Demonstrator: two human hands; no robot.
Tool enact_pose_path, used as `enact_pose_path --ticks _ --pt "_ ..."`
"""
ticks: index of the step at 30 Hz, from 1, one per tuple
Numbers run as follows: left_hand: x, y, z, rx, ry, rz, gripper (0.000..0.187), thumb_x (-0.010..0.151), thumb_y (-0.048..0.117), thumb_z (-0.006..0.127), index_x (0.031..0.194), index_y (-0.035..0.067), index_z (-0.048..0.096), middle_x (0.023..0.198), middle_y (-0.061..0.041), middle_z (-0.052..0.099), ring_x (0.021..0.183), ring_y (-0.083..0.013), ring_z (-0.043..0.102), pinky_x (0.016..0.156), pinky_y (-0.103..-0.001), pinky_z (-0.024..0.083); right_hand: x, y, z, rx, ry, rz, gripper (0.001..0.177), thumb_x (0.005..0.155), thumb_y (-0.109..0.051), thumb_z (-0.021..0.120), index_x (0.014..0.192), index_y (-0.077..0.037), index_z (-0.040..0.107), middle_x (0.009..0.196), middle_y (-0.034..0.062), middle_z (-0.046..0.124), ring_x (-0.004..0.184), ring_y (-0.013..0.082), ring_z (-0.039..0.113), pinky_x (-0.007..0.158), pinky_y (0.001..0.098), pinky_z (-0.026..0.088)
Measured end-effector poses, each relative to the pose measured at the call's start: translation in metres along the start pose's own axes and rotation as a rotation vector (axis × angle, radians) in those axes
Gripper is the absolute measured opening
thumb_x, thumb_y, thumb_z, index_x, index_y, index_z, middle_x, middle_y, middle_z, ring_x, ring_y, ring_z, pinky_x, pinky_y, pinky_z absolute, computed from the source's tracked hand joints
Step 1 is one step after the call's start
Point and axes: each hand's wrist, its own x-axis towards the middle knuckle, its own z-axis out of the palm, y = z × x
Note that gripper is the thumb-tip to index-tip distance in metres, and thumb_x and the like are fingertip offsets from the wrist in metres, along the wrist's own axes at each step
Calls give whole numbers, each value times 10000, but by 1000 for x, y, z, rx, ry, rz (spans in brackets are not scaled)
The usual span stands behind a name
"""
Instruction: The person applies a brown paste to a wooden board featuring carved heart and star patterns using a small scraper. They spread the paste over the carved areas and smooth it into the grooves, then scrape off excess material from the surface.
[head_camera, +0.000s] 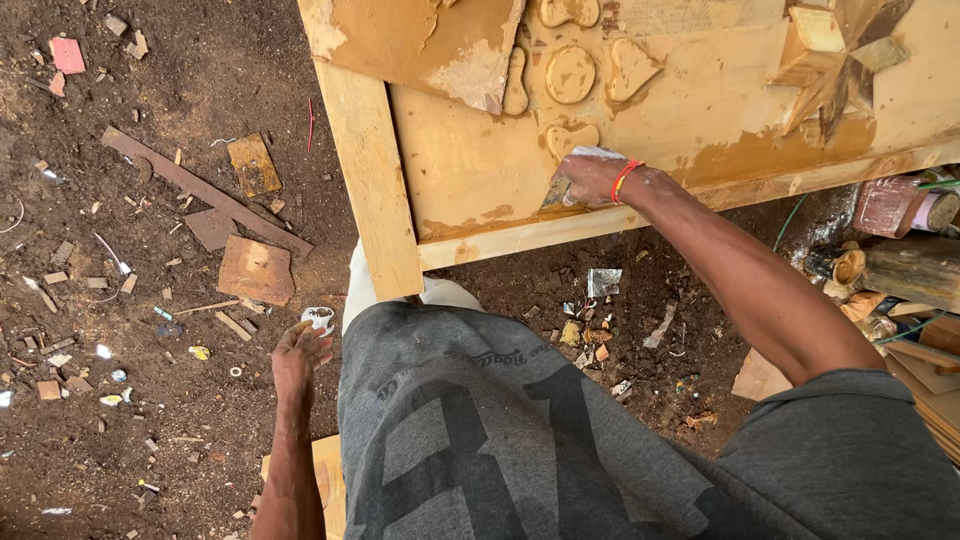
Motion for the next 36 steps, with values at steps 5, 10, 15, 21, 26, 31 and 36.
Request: enact_pose_path --ticks 5,10,15,21,26,31,36 --pt "0 -2 1 6 8 -53 351 1070 143 464 1375 21 588 1213 -173 712 993 -253 707 825 -420 616 -8 6 -20 -41 -80 15 219 872 -95 642 1001 52 741 786 227 691 722 350 671 675 538 531" --pt "16 13 0 33 9 -71 355 1058 113 468 1385 18 567 1231 -177 703 1017 -260 706 828 -403 618 -23 -16 -23 -20 157 -87 382 774 -152 673 1146 -114 749 955 200 739 874 377 697 807 523 540" --pt "35 42 6 52 -45 -59 377 1059 101 432 1408 18 548 1255 -178 694 1043 -271 719 845 -381 629 -30 -36 -30 5 15 -4 419 798 -149 627 1197 -193 744 965 185 746 892 370 714 831 499 564" --pt "44 64 4 77 -41 -54 373 1075 136 455 1415 14 550 1258 -182 692 1050 -279 707 838 -393 617 -21 -54 -26 19 104 -70 457 778 -117 591 1208 -179 736 997 182 745 914 373 711 828 502 561" --pt "53 64 -2 48 -43 -58 382 1064 129 463 1420 13 541 1250 -185 696 1038 -283 709 826 -395 620 -5 -59 -20 -22 114 -130 489 742 -136 648 1227 -173 704 1101 171 724 1000 376 671 908 560 473" --pt "56 53 -8 34 -44 -62 365 1076 140 460 1408 18 553 1246 -175 700 1049 -271 706 829 -387 621 5 -65 -19 -19 -29 -78 460 811 -212 666 1266 -151 690 1147 164 728 1044 343 697 945 497 533" --pt "52 42 -10 28 -28 -69 359 1068 133 461 1391 33 581 1234 -159 707 1018 -249 706 810 -376 624 13 -91 -18 26 74 -254 403 817 -171 642 1214 -126 693 1104 178 705 1032 371 663 903 532 488"
